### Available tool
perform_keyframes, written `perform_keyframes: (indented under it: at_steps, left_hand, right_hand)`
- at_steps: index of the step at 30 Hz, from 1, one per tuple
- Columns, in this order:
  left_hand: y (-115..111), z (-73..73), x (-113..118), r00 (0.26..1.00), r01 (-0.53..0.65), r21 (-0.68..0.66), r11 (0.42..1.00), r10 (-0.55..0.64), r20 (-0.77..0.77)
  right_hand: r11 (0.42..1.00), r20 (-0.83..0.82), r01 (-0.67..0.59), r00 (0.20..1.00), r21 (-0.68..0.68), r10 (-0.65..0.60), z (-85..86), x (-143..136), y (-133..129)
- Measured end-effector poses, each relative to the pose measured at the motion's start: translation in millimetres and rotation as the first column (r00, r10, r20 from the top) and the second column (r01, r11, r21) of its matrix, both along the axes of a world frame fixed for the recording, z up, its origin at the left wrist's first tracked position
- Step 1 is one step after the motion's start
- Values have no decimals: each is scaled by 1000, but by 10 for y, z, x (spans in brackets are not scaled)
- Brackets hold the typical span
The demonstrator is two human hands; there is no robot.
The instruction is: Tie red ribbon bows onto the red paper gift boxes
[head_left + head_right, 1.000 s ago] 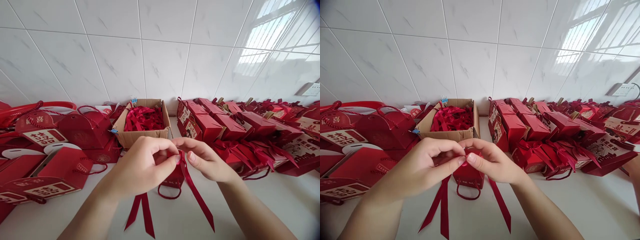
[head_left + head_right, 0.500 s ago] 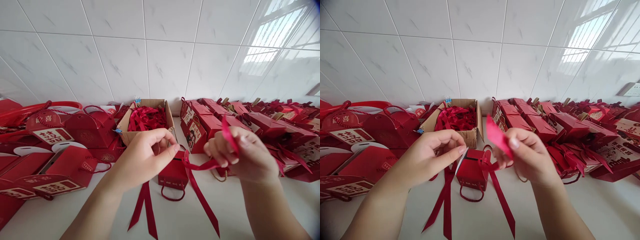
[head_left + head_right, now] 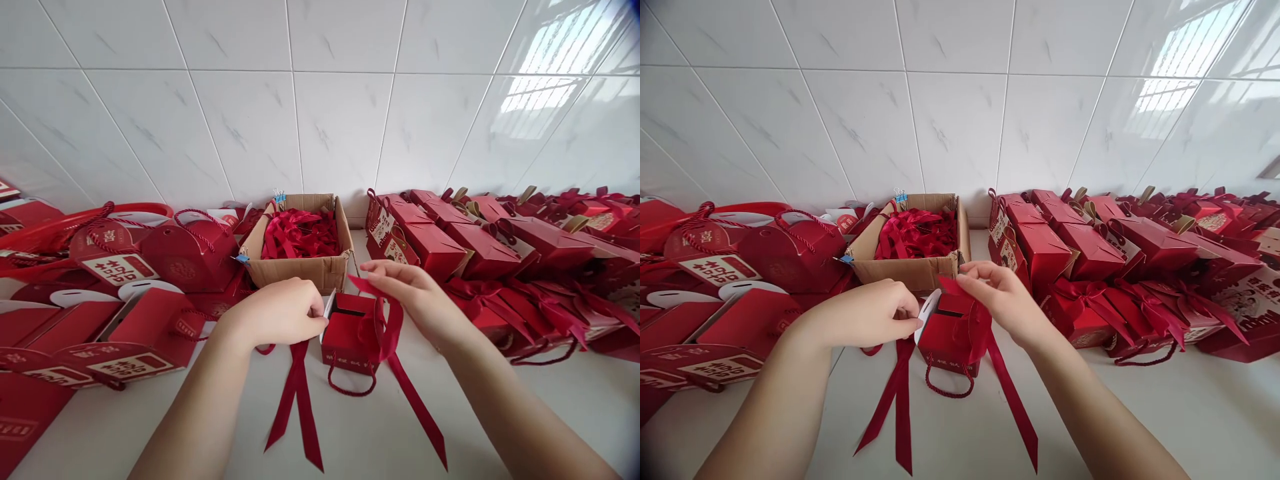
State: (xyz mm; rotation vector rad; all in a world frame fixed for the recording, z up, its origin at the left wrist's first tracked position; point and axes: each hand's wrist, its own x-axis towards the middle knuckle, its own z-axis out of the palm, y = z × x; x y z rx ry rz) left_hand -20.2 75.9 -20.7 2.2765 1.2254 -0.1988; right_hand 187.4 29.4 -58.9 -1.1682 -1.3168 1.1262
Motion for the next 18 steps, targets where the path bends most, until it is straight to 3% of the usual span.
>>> perform_keyframes:
  at_steps: [4, 7, 18]
  left_hand:
    - [-6, 21, -6, 1000, 0, 5, 1000, 0, -6]
    - [-7, 33, -2, 1000, 10, 7, 1000, -10, -9]
    - [-8, 33, -19, 999, 24, -3, 1000, -24, -41]
  right_hand:
    - [999, 322, -8, 947, -42, 21, -81, -86, 54]
    - [998, 429, -23, 902, -52, 44, -102, -122, 52]
    - [997, 391, -64, 917, -44, 76, -167, -169, 76]
